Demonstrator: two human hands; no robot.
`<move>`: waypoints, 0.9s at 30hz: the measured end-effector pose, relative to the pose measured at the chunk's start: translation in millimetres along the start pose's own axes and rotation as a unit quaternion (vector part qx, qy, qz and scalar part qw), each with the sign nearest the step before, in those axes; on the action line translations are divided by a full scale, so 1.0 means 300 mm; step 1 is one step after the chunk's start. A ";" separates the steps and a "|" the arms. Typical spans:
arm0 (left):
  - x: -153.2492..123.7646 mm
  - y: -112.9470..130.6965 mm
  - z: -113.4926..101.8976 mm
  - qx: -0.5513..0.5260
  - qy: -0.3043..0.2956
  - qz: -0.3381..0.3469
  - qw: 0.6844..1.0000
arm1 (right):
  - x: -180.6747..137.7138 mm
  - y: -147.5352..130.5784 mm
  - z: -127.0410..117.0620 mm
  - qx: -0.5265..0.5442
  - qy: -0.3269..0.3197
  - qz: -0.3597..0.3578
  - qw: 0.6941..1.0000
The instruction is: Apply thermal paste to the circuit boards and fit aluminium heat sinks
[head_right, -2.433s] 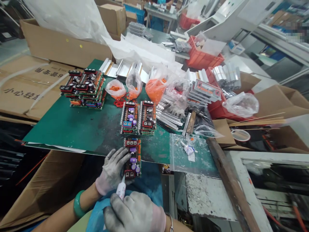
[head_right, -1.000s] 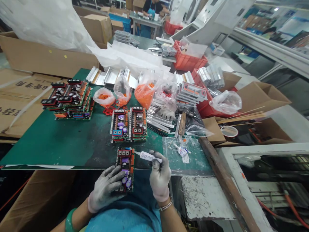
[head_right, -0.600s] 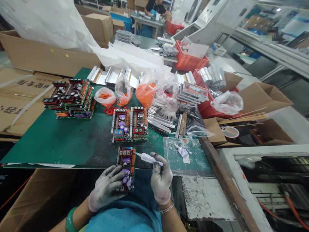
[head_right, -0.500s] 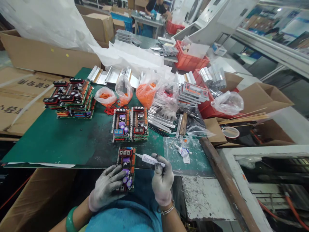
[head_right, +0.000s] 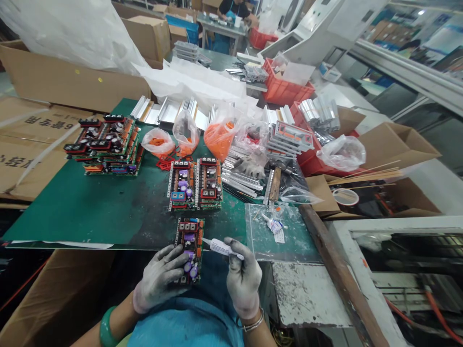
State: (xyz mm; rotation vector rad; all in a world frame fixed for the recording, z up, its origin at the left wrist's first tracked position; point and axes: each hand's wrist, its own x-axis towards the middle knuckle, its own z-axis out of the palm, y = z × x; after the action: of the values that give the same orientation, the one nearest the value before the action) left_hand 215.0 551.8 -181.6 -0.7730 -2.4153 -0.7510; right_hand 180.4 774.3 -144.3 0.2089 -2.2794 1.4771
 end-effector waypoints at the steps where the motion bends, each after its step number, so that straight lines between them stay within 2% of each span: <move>1: 0.001 -0.001 -0.002 0.008 -0.007 0.004 1.000 | -0.008 0.003 -0.003 0.005 -0.003 0.002 1.000; 8: 0.020 -0.002 -0.024 0.004 -0.008 0.019 1.000 | -0.042 0.017 -0.021 0.009 -0.019 -0.013 1.000; 11: 0.017 0.001 -0.019 -0.007 0.001 0.001 1.000 | -0.048 0.019 -0.025 0.014 -0.017 -0.009 1.000; 14: 0.003 0.002 -0.006 0.000 -0.015 -0.009 1.000 | -0.053 0.021 -0.028 0.017 -0.015 -0.008 1.000; 19: -0.007 -0.001 0.000 -0.006 -0.013 -0.017 1.000 | -0.055 0.015 -0.032 -0.014 -0.016 -0.042 0.999; 27: 0.021 -0.002 -0.028 0.004 -0.019 0.016 1.000 | -0.067 0.011 -0.038 -0.003 -0.009 -0.033 0.999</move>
State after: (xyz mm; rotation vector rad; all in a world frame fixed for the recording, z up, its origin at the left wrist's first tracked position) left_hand 212.4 548.4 -171.9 -0.8276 -2.4314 -0.7204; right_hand 200.5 784.1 -151.4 0.2946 -2.2686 1.4418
